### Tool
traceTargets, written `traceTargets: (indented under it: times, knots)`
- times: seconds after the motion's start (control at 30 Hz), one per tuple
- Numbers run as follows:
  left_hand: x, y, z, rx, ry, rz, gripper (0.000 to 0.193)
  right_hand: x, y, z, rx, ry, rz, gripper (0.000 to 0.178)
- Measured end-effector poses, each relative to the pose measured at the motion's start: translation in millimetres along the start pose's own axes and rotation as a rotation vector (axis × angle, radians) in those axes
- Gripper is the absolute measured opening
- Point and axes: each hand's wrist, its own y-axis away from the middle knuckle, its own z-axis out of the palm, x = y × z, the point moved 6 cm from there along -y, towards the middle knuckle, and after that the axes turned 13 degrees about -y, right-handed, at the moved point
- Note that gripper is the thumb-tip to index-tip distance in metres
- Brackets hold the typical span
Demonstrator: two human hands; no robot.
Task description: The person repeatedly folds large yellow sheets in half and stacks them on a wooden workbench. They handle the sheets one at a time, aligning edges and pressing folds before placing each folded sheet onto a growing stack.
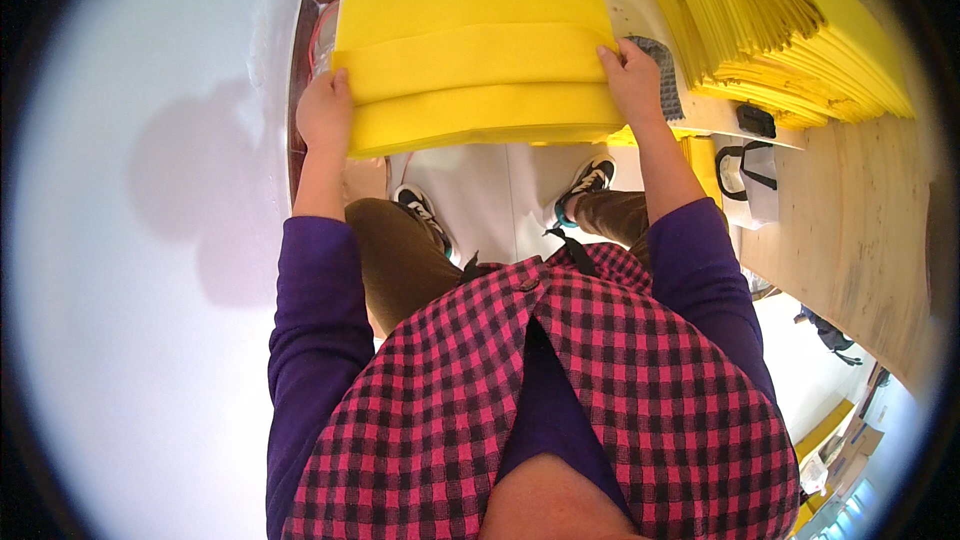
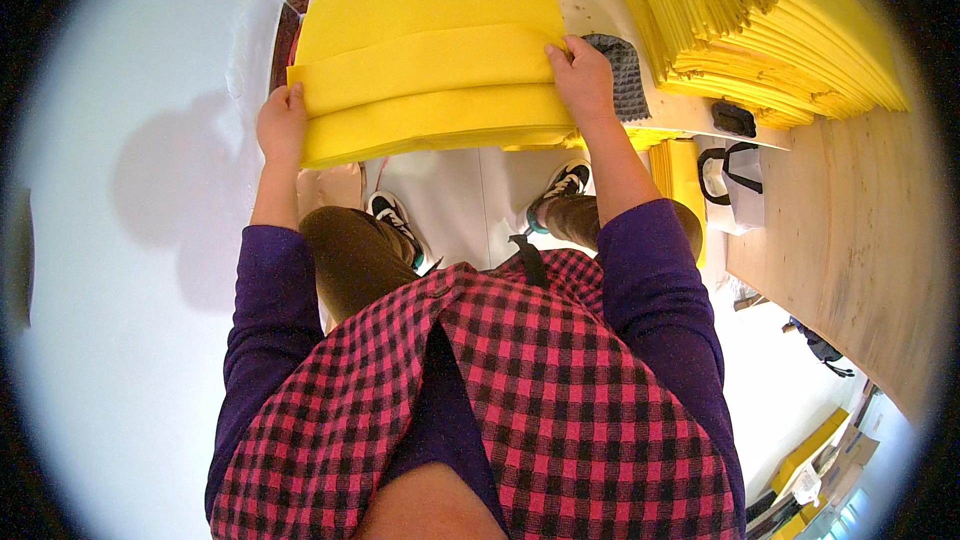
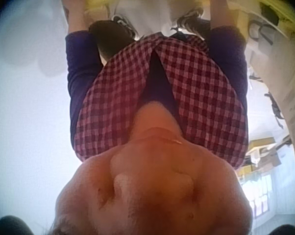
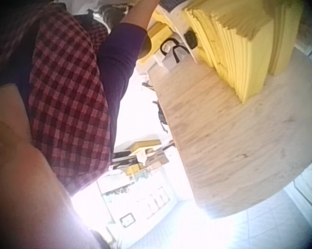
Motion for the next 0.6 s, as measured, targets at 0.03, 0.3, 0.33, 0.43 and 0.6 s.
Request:
traceTargets:
  times: [0.03,0.3,0.33,0.43,0.6]
  knots:
    - [4,-1,-1,0.015,-0.044,0.023,0.037,0,-1,0,-0.004,0.004,0.004,0.029]
    - [9,-1,1,-0.018,-0.131,0.023,0.034,-15,-1,-12,0.104,-0.009,-0.068,0.032]
    - [9,-1,1,-0.023,-0.148,0.022,0.035,-26,-1,-17,0.172,0.07,-0.168,0.033]
    - [8,-2,1,-0.034,-0.158,-0.003,0.036,-65,6,-11,0.181,0.127,-0.448,0.038]
    - [8,-1,1,-0.007,-0.141,0.025,0.036,-118,39,72,-0.167,0.146,-0.63,0.055]
